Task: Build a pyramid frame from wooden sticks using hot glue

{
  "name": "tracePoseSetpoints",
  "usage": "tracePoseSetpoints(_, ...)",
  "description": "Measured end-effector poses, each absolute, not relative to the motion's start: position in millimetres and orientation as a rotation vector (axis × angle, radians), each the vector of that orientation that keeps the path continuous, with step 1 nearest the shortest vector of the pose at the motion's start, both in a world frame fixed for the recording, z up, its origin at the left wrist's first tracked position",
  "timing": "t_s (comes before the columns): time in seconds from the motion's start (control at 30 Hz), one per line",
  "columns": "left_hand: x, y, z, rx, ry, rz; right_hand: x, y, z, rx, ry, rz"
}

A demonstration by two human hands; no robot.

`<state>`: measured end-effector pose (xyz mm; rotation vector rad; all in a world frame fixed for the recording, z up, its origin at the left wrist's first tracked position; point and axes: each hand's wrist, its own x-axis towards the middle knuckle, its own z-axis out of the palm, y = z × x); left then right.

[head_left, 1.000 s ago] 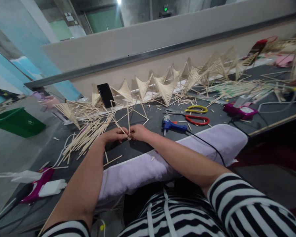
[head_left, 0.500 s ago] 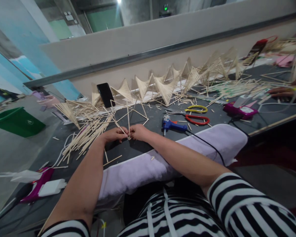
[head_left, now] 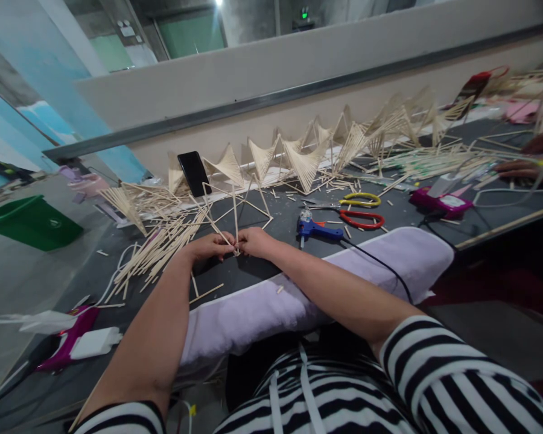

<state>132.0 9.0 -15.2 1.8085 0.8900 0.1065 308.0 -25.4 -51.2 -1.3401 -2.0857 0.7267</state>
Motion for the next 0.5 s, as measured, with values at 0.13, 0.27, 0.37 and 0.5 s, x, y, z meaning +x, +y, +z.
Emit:
tracePoseSetpoints(0.13,133.1,7.9,-14.0,1.786,0.899,0.121,308.2,-25.9,-50.2,-1.355,-2.101,0.728)
tracePoseSetpoints(0.27,133.8,6.9,-12.3,1.784,0.904,0.115,308.2,-26.2,-50.0,-1.358,-2.097,0.731)
tracePoseSetpoints(0.37,132.9,8.2,-13.1,1.804,0.892,0.104,307.9,-26.3,-50.3,-1.362,-2.082,0.74)
tracePoseSetpoints(0.5,131.5,10.5,-15.8,1.816,0.878,0.096,307.8,-25.8,-51.0,-1.347,-2.085,0.719)
